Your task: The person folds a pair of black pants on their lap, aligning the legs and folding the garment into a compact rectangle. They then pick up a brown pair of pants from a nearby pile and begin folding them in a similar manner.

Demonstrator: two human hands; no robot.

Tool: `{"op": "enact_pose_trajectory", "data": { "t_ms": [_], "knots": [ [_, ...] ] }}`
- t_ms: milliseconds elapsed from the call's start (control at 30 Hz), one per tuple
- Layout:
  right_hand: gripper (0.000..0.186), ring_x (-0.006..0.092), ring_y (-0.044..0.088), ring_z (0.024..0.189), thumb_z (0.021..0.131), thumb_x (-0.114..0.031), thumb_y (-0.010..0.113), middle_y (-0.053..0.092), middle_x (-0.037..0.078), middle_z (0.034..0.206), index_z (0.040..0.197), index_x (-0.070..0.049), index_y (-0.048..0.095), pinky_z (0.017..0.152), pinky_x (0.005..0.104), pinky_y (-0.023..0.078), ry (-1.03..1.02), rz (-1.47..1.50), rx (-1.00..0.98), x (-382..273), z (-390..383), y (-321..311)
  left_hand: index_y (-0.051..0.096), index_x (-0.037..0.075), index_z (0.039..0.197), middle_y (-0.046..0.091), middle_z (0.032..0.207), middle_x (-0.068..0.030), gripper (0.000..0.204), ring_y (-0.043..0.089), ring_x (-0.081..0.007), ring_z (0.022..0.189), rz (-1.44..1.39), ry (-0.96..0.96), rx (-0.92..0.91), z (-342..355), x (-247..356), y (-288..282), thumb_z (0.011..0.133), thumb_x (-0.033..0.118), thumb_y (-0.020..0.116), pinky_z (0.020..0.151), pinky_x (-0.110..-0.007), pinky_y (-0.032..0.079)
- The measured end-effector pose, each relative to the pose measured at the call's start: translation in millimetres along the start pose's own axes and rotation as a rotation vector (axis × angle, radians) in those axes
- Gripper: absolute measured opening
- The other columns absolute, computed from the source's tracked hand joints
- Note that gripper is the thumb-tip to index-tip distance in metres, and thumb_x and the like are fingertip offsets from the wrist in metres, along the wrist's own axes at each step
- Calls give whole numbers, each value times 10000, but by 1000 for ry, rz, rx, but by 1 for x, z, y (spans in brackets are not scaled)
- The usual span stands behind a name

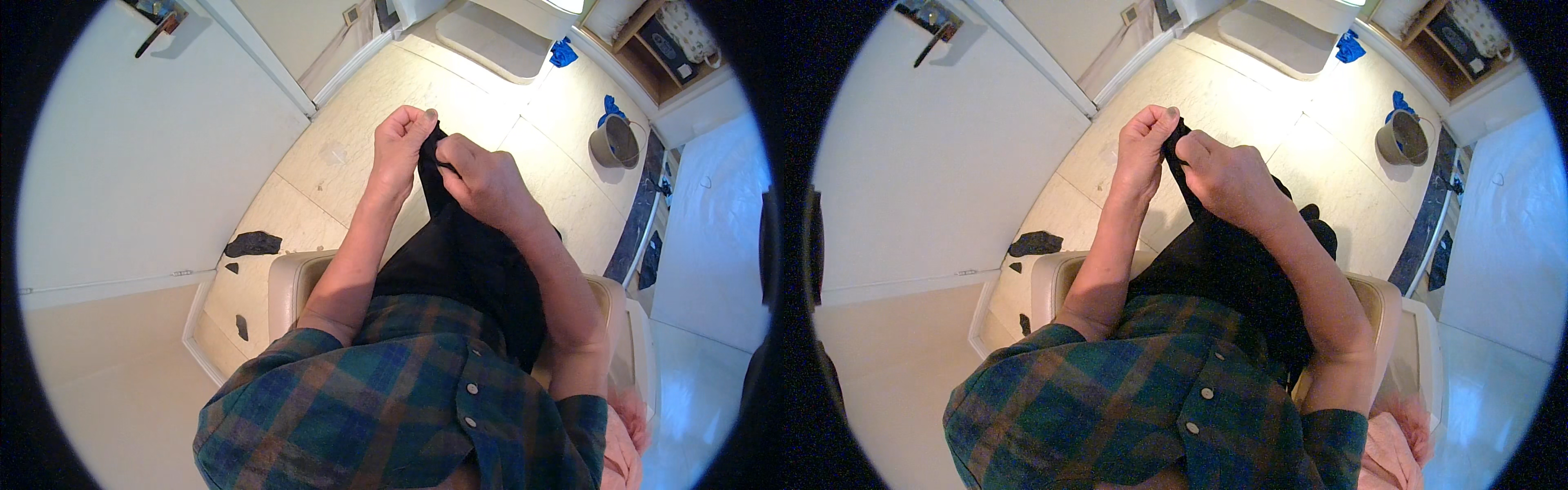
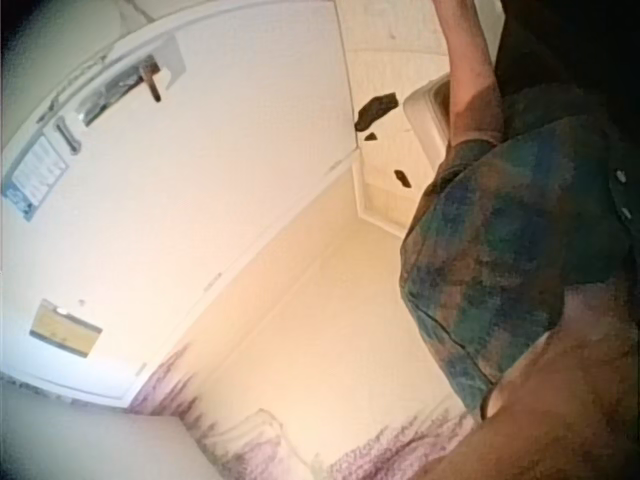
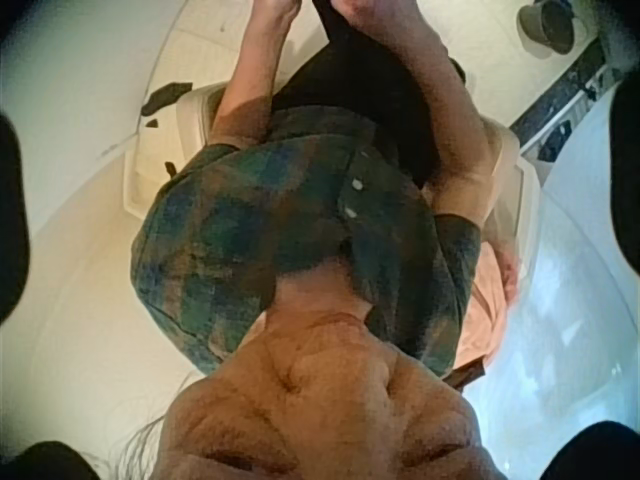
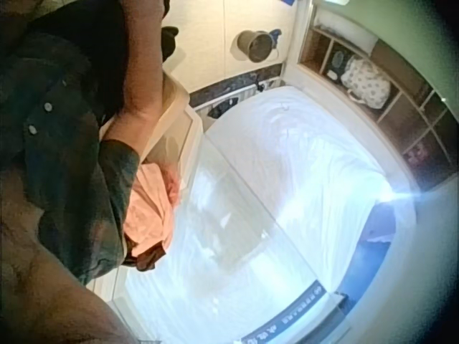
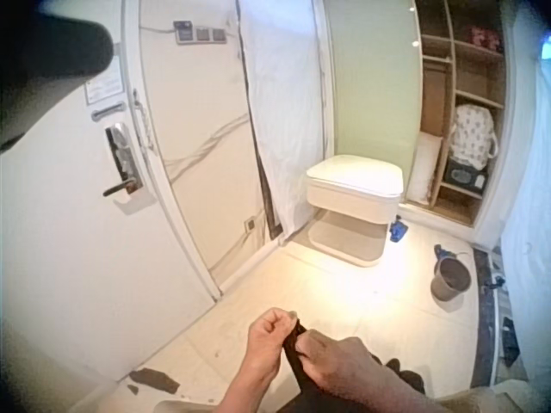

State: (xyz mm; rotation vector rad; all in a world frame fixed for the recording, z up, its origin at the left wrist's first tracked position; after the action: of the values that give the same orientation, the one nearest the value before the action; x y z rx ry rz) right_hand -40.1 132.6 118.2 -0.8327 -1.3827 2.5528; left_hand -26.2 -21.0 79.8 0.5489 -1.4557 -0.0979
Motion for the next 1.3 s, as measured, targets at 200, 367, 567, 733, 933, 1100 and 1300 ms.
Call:
{"op": "enact_pose_trajectory", "data": {
  "t_ms": [200,367,567,733,933,1100,1300],
  "knots": [
    [241,382,651,693,870,-118,545,666,172,781,1085,-70,447,546,485,501,67,-121,-281,0,8,-18,563,73,834,509,701,60,170,434,-37,623,132,59,-57,-4,3,10,954,183,612,566,-197,384],
    [247,383,656,744,872,-121,531,677,158,841,1110,-74,485,632,470,527,91,-228,-375,3,27,-44,532,77,882,527,765,45,191,450,-38,661,109,94,-86,-2,-2,9,988,233,564,572,-202,388],
    [261,346,622,841,771,41,569,615,152,883,1002,-69,517,715,420,487,46,230,-140,16,37,-62,517,93,915,526,774,40,158,449,-32,658,47,121,-92,-4,-5,13,998,224,545,548,-204,359],
    [224,257,516,695,780,33,576,471,76,746,972,-70,522,624,367,410,162,304,-59,24,48,-71,519,101,1015,561,814,24,117,510,-48,719,-21,7,-207,-4,10,10,946,128,609,604,-209,406],
    [191,270,491,664,790,3,616,447,89,729,947,-62,529,608,382,398,42,207,-12,18,62,-81,554,108,1218,571,974,17,449,562,-80,878,238,175,-361,7,44,16,812,93,745,781,-239,468],
    [166,346,568,752,796,-18,633,535,126,809,925,-58,537,656,423,454,-155,152,58,15,63,-78,637,104,1073,543,1001,25,338,528,-116,911,602,389,-396,23,53,18,766,126,776,828,-290,421],
    [158,361,593,801,794,-35,649,544,127,857,909,-40,540,668,433,470,-129,40,31,17,61,-81,653,97,1043,551,996,-10,318,508,-162,936,796,359,-504,24,72,24,765,191,776,835,-306,403]
  ]
}}
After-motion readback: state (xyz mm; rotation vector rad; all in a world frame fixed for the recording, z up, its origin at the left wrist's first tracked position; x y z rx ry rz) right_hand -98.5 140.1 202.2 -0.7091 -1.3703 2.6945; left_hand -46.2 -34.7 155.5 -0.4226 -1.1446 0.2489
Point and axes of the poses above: each hand's wrist, its own z-axis towards the middle knuckle, its own y-axis out of the palm, x = y × z, the point moved 1 cm from there along z, towards the middle knuckle
